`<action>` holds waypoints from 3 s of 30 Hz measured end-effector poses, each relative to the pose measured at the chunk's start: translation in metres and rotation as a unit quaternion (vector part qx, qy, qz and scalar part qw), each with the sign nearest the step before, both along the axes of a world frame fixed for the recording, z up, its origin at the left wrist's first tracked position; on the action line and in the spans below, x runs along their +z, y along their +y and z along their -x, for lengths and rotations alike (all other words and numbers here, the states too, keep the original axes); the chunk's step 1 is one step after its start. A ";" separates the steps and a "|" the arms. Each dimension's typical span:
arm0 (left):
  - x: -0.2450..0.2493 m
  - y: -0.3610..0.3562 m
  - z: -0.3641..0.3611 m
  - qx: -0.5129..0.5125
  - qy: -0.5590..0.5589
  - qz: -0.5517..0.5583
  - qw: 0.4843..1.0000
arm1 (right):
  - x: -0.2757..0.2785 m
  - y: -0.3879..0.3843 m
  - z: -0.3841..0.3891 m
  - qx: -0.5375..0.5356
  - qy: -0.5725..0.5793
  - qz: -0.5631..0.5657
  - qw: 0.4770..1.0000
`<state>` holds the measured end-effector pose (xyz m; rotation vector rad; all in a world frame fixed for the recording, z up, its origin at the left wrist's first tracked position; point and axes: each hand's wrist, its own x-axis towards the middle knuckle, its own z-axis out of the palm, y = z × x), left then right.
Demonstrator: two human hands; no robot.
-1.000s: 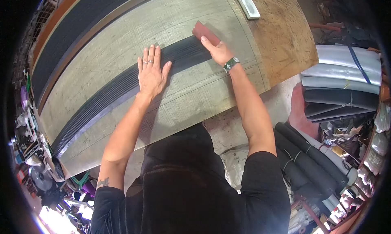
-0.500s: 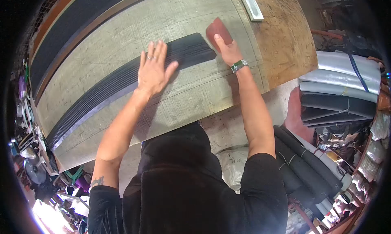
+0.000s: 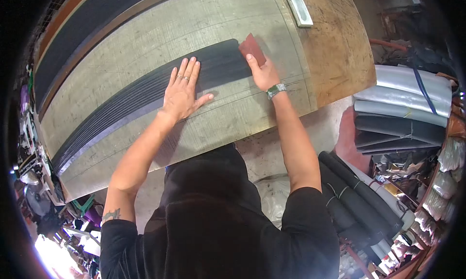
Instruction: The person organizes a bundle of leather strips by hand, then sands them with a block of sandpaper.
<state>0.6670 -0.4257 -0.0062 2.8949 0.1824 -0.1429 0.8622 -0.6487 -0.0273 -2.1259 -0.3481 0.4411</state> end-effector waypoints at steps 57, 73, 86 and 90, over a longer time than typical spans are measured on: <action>-0.034 -0.052 -0.069 0.233 -0.071 -0.145 0.959 | 0.000 -0.093 -0.013 0.393 -0.302 0.089 0.864; -0.031 -0.052 -0.073 0.258 -0.010 -0.171 0.951 | 0.011 -0.086 -0.048 0.439 -0.305 0.128 0.836; -0.029 -0.059 -0.071 0.261 0.006 -0.159 0.952 | 0.002 -0.035 -0.051 0.379 -0.341 0.078 0.857; -0.027 -0.050 -0.075 0.258 -0.009 -0.157 0.953 | -0.009 -0.075 -0.069 0.442 -0.319 0.114 0.830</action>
